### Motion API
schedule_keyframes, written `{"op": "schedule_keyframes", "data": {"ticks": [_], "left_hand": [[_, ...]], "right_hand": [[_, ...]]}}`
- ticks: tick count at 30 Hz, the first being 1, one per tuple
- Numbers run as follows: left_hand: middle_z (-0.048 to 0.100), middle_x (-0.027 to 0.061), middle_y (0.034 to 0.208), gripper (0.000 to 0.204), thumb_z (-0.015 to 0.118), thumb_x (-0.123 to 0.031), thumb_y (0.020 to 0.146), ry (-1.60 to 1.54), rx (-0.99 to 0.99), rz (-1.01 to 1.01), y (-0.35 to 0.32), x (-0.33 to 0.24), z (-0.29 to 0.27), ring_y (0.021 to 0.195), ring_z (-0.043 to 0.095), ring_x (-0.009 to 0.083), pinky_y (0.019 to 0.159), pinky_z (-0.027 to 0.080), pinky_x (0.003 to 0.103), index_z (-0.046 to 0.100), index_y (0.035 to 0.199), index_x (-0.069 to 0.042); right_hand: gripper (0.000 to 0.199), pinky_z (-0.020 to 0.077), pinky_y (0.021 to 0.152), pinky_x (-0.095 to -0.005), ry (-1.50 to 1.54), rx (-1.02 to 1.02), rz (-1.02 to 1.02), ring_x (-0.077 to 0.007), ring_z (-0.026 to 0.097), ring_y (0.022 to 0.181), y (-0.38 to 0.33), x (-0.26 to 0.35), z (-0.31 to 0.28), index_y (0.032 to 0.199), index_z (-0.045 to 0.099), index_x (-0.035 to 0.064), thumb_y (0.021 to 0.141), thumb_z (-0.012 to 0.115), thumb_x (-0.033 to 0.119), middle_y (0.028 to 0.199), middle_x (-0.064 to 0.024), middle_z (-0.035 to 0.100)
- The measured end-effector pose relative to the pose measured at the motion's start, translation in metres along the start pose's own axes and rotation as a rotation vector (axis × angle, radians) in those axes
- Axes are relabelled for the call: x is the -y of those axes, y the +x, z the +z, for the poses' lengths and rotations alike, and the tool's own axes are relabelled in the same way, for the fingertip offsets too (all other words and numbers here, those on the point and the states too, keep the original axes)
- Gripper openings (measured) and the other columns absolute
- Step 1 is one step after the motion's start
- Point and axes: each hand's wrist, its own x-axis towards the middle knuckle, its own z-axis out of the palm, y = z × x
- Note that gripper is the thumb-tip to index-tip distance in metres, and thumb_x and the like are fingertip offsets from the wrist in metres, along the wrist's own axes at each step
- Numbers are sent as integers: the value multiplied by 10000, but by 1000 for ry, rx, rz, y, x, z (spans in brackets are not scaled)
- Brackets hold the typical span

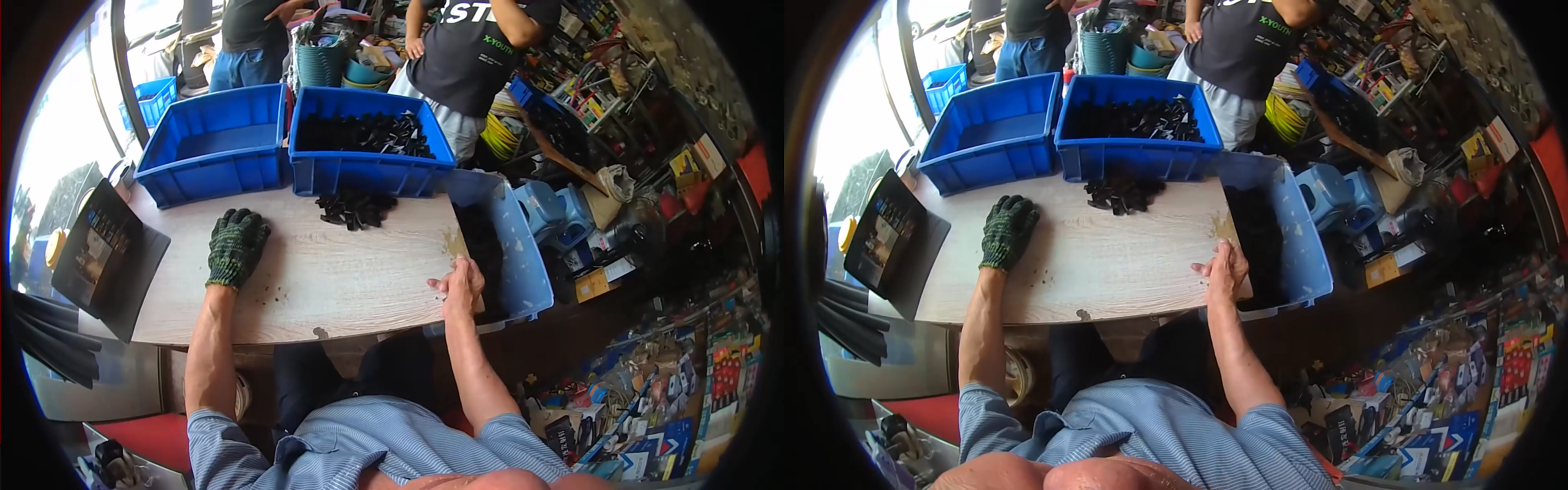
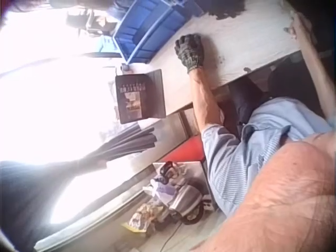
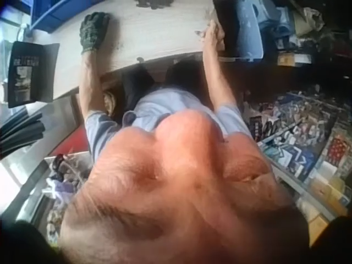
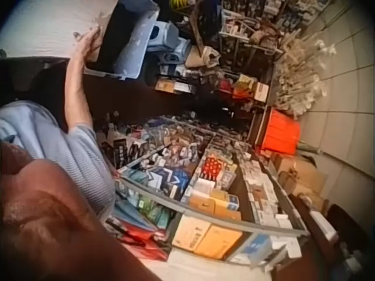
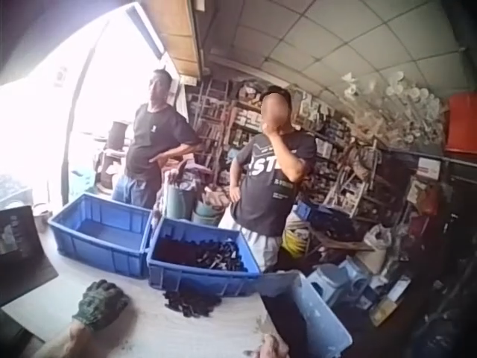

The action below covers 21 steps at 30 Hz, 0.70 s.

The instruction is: Assembling small black components from blue storage bins on a workbench.

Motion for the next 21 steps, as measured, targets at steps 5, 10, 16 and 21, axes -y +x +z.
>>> {"op": "schedule_keyframes", "data": {"ticks": [5, 10, 16, 21], "left_hand": [[646, 162, 1132, 258, 638, -248, 879, 15, 3, 21, 0, -7, -7, 1098, 558, 388, 934, 455, 480, 672, 1058, -66], [646, 155, 1073, 225, 643, -224, 854, 14, 39, 31, 3, -5, -6, 1044, 568, 381, 892, 468, 475, 667, 1012, -64], [645, 148, 1026, 209, 658, -202, 834, 12, -18, 60, 2, -4, -5, 998, 577, 379, 866, 474, 474, 664, 990, -63], [646, 150, 1027, 208, 664, -191, 829, 11, -2, 66, 2, -6, -7, 1003, 578, 377, 865, 476, 470, 666, 994, -64]], "right_hand": [[263, 574, 485, -377, 6, 97, 28, -105, 404, 387, 4, -7, -10, 802, 541, 22, 917, 567, 256, 464, -5, 392], [260, 577, 489, -370, 50, 51, -21, -100, 397, 390, 0, -4, -3, 797, 539, 25, 924, 559, 250, 464, -1, 388], [272, 583, 504, -354, 32, 61, 12, -95, 394, 401, 1, -4, -3, 807, 541, 24, 949, 568, 254, 468, 3, 379], [280, 582, 500, -337, 6, 131, 73, -97, 383, 391, 5, -4, -11, 813, 547, 18, 962, 581, 252, 470, 7, 388]]}}
